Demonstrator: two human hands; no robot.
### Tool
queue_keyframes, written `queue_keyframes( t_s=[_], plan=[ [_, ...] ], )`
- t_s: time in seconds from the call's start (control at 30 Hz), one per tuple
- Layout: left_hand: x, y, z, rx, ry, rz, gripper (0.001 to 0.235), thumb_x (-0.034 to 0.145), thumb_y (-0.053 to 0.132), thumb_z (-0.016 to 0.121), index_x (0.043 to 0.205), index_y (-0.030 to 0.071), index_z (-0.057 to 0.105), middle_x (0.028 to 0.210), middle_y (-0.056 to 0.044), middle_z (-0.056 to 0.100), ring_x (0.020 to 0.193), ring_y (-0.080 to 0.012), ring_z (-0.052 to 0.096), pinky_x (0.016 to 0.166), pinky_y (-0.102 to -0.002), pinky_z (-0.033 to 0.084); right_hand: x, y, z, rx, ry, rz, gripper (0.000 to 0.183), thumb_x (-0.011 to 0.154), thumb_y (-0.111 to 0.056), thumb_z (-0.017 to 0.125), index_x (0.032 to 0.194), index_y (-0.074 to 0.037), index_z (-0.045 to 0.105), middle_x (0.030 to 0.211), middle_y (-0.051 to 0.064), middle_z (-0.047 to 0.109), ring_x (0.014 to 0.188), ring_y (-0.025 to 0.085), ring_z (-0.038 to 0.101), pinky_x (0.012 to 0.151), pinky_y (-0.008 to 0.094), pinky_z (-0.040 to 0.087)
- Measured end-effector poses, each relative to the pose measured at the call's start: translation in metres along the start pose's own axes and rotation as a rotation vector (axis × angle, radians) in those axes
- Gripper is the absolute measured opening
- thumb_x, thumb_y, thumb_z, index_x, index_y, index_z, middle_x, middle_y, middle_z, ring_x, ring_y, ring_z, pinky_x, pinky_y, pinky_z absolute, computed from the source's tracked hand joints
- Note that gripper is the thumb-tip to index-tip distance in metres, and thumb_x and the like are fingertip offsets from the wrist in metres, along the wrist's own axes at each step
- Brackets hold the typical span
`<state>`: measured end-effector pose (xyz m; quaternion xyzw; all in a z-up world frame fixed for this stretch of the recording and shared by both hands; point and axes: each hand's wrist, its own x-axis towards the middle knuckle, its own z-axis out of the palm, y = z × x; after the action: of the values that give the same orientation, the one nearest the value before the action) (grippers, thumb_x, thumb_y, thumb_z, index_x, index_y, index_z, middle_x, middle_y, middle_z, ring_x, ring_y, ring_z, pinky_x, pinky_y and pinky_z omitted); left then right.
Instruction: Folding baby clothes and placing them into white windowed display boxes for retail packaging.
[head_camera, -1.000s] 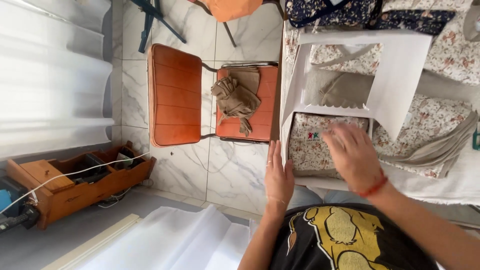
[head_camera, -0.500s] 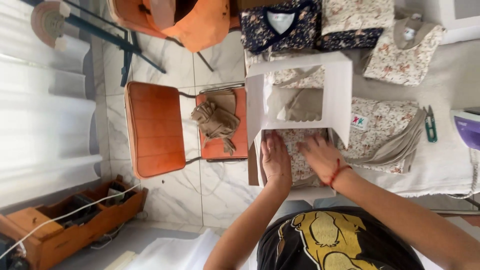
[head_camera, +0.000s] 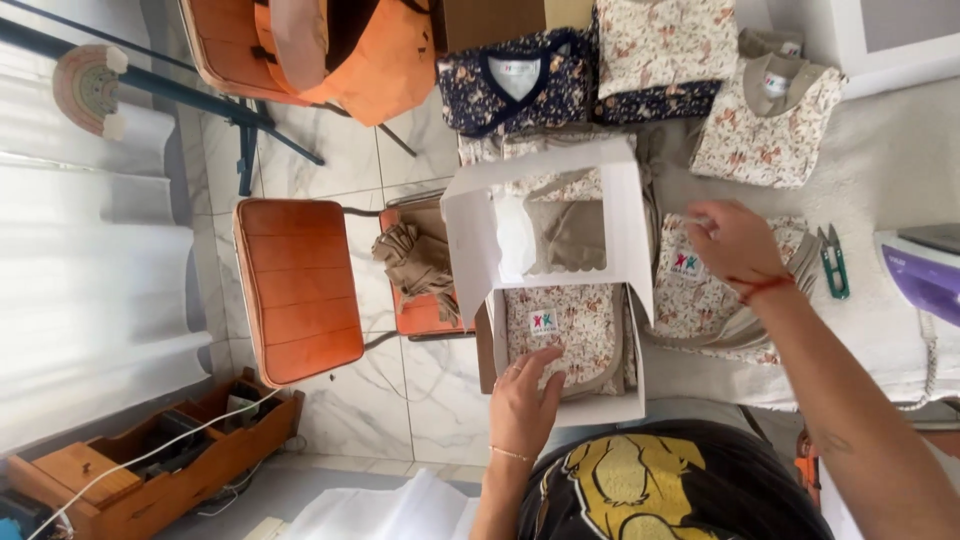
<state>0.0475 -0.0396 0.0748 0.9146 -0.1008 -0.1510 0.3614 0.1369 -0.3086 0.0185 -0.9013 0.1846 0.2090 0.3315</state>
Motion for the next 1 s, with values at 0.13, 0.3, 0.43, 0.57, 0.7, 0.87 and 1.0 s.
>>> queue_keyframes(
  t_s=[0.13,0.3,0.43,0.57,0.7,0.87,1.0],
  plan=[
    [0.004,0.012,-0.007,-0.010,-0.023,0.025,0.024,0.081,0.014,0.053,0.105,0.012,0.055,0.102,-0.003,0.061,0.091,-0.0233,0.059,0.069,-0.036,0.045,0.051,0.031,0.020,-0.006,0.458,-0.371,0.018,0.082,-0.003,0.052,0.097,0.002,0.061,0.088,0.014,0.059,0.074,0.022,0.056,0.064,0.031,0.049],
    [0.002,0.009,-0.005,-0.013,-0.005,-0.062,0.025,0.082,0.017,0.050,0.106,0.014,0.055,0.105,-0.002,0.060,0.094,-0.0221,0.058,0.073,-0.037,0.042,0.075,0.048,0.012,-0.439,0.639,-0.341,0.079,0.059,0.004,0.073,0.128,0.004,0.036,0.132,0.022,0.034,0.118,0.044,0.033,0.092,0.064,0.025],
    [0.005,0.009,-0.002,-0.019,0.004,0.014,0.026,0.078,0.010,0.053,0.104,0.012,0.055,0.104,-0.004,0.060,0.093,-0.0232,0.057,0.074,-0.037,0.044,0.081,0.064,-0.010,-0.420,0.581,-0.421,0.081,0.058,-0.001,0.073,0.131,0.001,0.036,0.131,0.020,0.043,0.118,0.038,0.040,0.095,0.051,0.031],
    [0.007,0.011,0.000,-0.025,-0.076,0.038,0.027,0.081,0.013,0.052,0.108,0.012,0.054,0.107,-0.005,0.059,0.097,-0.0236,0.056,0.078,-0.039,0.042,0.073,0.080,-0.026,-0.206,0.440,-0.369,0.054,0.072,-0.012,0.066,0.122,-0.001,0.049,0.110,0.018,0.057,0.092,0.032,0.057,0.066,0.041,0.052],
    [0.014,0.016,-0.001,-0.006,-0.121,0.079,0.027,0.080,0.012,0.052,0.108,0.011,0.054,0.106,-0.007,0.059,0.094,-0.0257,0.057,0.077,-0.040,0.042,0.088,0.111,-0.029,-0.250,0.307,-0.294,0.058,0.078,-0.034,0.062,0.130,-0.012,0.050,0.091,0.012,0.064,0.071,0.029,0.059,0.057,0.037,0.048],
    [0.016,0.018,-0.005,0.012,-0.170,0.106,0.027,0.081,0.012,0.052,0.107,0.011,0.054,0.107,-0.007,0.059,0.097,-0.0248,0.056,0.080,-0.040,0.041,0.025,0.058,-0.054,-0.329,0.538,-0.387,0.033,0.089,-0.011,0.058,0.121,-0.007,0.058,0.086,0.012,0.065,0.065,0.023,0.063,0.047,0.029,0.050],
    [0.015,0.010,-0.008,0.003,-0.150,0.089,0.026,0.081,0.012,0.052,0.106,0.011,0.055,0.107,-0.007,0.059,0.096,-0.0245,0.056,0.077,-0.039,0.042,-0.054,0.030,-0.026,-0.168,0.629,-0.582,0.049,0.078,0.016,0.062,0.121,-0.006,0.053,0.112,0.019,0.064,0.066,0.020,0.063,0.042,0.019,0.049]
  ],
)
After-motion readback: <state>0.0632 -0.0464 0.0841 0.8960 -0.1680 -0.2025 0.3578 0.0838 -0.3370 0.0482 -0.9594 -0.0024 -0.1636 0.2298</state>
